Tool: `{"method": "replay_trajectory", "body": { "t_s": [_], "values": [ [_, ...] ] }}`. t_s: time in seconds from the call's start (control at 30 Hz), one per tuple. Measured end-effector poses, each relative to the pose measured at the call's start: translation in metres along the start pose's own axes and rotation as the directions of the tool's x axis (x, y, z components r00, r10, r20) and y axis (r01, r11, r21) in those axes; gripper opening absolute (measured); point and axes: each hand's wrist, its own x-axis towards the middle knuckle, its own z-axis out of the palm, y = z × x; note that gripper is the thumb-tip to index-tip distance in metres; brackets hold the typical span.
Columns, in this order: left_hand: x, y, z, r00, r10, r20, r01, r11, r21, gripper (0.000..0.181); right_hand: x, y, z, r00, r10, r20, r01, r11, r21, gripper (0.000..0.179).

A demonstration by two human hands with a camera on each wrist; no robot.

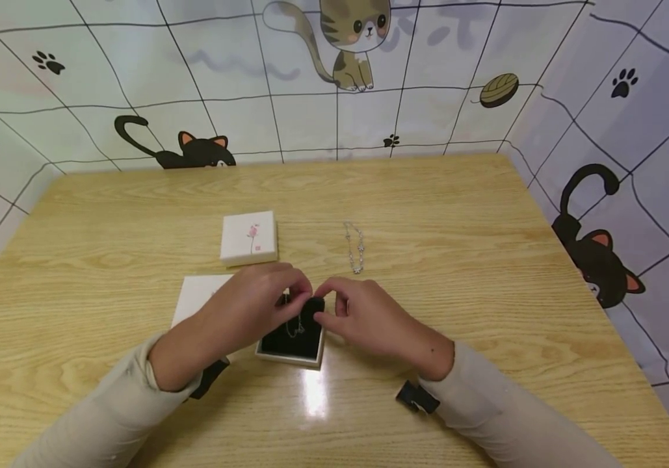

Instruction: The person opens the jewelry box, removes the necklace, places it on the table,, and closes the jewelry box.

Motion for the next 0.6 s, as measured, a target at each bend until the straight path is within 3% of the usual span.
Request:
{"method": "replay_trajectory", "body": {
  "t_s": [0.13,0.27,0.43,0.6],
  "values": [
    [0.0,0.001,-0.002,1.0,-0.002,0.003,0.002,1.0,-0.004,0.007,0.001,0.001,0.001,1.0,-0.012,-0.011,0.012,1.0,0.015,0.019],
    [-0.001,0.002,-0.003,1.0,0.001,-0.009,-0.001,1.0,-0.009,0.006,-0.001,-0.001,0.0,1.0,0.003,-0.003,-0.002,0.995,0.102,0.016],
    [-0.002,0.003,-0.003,0.997,0.044,-0.064,-0.044,0.999,0.0,0.006,-0.004,-0.007,-0.004,0.998,0.058,0.005,-0.057,0.975,0.212,0.014],
    [-0.003,0.004,-0.004,0.986,0.086,-0.145,-0.084,0.996,0.024,0.005,-0.006,-0.011,-0.007,0.998,0.054,-0.015,-0.049,0.966,0.254,0.012]
  ]
}}
